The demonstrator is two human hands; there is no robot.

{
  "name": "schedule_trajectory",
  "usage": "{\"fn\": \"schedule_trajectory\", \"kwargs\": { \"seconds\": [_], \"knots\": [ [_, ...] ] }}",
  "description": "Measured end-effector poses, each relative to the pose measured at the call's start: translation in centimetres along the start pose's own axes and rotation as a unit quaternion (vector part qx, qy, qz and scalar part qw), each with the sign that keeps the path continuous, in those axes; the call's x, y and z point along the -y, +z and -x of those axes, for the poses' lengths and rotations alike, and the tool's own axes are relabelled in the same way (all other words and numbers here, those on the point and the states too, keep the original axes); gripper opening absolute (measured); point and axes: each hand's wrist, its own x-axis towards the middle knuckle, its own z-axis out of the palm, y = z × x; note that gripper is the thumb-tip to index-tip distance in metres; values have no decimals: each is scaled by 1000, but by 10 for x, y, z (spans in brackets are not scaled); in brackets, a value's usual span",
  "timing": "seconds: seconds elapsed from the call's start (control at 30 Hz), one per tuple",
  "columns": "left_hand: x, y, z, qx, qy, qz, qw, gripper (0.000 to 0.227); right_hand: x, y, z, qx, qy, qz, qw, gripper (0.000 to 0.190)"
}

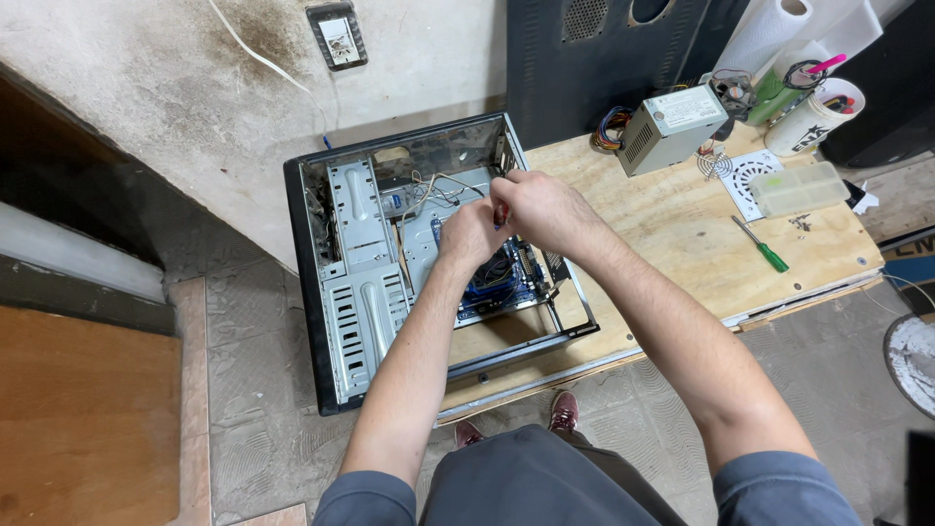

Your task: The person removes the side panel of a desktop computer case, then uses a screwdriver to unscrew and remove the power supply unit. They place the power supply on the table and continue to unscrew and detach components from the motherboard area.

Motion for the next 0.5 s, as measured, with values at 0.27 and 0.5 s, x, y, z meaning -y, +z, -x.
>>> {"fn": "schedule_trajectory", "kwargs": {
  "seconds": [0.27, 0.5],
  "knots": [
    [-9, -8, 3, -11, 43, 8, 999, 22, -1, -14, 1, -18, -12, -2, 1000, 39],
    [9, 5, -6, -18, 57, 3, 998, 20, -6, -12, 3, -23, 7, -128, 991, 44]
  ]
}}
